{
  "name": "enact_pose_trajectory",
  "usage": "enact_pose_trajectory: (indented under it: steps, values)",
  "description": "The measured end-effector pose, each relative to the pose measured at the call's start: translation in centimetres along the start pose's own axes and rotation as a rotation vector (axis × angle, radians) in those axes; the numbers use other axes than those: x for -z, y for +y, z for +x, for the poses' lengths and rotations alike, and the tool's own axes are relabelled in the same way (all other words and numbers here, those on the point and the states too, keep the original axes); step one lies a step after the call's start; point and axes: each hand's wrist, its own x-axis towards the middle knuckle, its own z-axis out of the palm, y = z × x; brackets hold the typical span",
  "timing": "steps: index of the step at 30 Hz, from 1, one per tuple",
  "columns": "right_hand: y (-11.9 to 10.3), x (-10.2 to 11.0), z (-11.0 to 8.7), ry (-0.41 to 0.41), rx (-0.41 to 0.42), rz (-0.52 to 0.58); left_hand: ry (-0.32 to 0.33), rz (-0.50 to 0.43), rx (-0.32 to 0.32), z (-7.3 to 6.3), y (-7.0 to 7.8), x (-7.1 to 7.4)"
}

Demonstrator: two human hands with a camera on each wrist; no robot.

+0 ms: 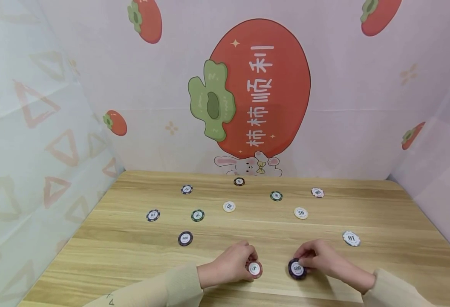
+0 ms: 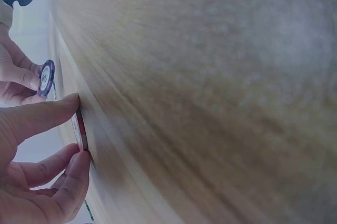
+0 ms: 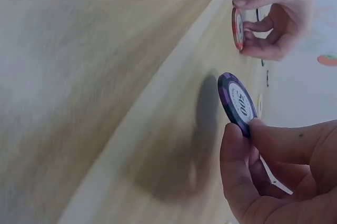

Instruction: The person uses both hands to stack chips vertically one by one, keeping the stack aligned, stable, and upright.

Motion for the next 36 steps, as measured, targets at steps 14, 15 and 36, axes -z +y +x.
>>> enact_pose_trajectory:
  steps: [14, 15, 36]
  values:
    - [-1.3, -2.7, 1.4, -0.011, -0.138, 0.265, 0.006, 0.024, 0.003, 0.0, 0.0, 0.0]
    - [-1.4, -2.9, 1.5, -0.009, -0.144, 0.271, 0.006, 0.024, 0.005, 0.1, 0.0, 0.0]
    - [-3.3, -5.8, 3.3, 0.003, -0.132, 0.291, -0.001, 0.025, 0.01, 0.1, 0.0, 0.0]
